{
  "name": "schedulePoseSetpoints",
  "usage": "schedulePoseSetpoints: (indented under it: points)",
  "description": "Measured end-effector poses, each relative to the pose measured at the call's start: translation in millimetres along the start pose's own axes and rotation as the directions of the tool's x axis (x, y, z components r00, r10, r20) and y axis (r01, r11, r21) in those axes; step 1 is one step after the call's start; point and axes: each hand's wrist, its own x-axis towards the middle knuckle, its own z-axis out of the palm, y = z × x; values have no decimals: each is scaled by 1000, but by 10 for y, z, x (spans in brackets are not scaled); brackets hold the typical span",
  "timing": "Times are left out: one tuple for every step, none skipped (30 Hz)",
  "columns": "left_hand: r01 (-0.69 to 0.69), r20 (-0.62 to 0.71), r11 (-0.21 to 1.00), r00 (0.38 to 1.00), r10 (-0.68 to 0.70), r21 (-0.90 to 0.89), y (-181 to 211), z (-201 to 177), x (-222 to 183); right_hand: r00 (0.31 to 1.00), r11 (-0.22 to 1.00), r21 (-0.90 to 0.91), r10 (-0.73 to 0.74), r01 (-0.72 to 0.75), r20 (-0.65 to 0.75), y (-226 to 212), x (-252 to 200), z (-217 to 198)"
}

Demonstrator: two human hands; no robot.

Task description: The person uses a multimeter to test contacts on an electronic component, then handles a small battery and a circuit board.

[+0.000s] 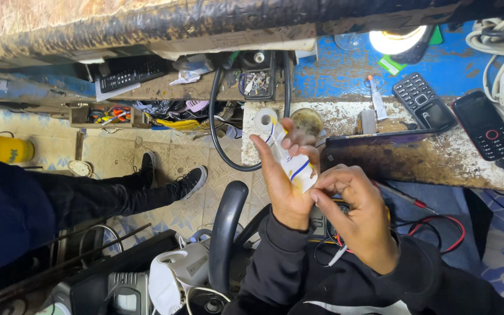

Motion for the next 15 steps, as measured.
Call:
schedulePoseSetpoints:
  points:
    - [26,31,999,999,-25,-38,5,0,-7,1000,1000,6,-8,8,12,-12,-5,5]
    - [51,63,996,997,-46,-77,13,-2,-21,1000,1000,12,-15,15,26,-24,-12,11]
    - [52,59,996,997,-48,-73,22,-1,-22,1000,1000,15,-13,13,22,-41,-9,14]
    - [56,53,996,997,-52,-73,29,1,-19,999,999,33,-21,20,29,-57,-1,14]
    - [60,48,995,997,-56,-74,37,3,-17,999,998,50,-29,27,37,-75,5,15]
    - [61,47,996,997,-58,-71,29,11,-22,999,998,52,-29,28,34,-73,6,11]
    - [85,60,992,995,-80,-95,21,20,-27,999,997,69,-29,27,34,-72,7,7]
    - [109,74,987,992,-101,-120,12,28,-35,999,996,86,-28,25,34,-73,5,3]
    - [110,72,987,992,-102,-118,9,32,-31,999,996,87,-27,24,32,-76,11,-6]
    - [122,79,983,991,-112,-135,7,35,-27,999,995,95,-23,19,38,-78,15,-12]
    - [134,85,979,989,-122,-151,5,38,-24,999,995,103,-18,14,44,-79,18,-19]
    - [136,82,979,989,-125,-149,8,31,-22,999,994,104,-18,14,39,-92,14,-22]
    - [143,79,977,988,-132,-156,10,24,-19,999,995,102,6,-9,35,-105,9,-25]
    - [150,75,975,987,-139,-162,14,18,-15,999,995,99,29,-32,30,-118,7,-27]
    - [153,72,975,987,-143,-160,15,20,-11,999,994,100,29,-32,25,-118,11,-31]
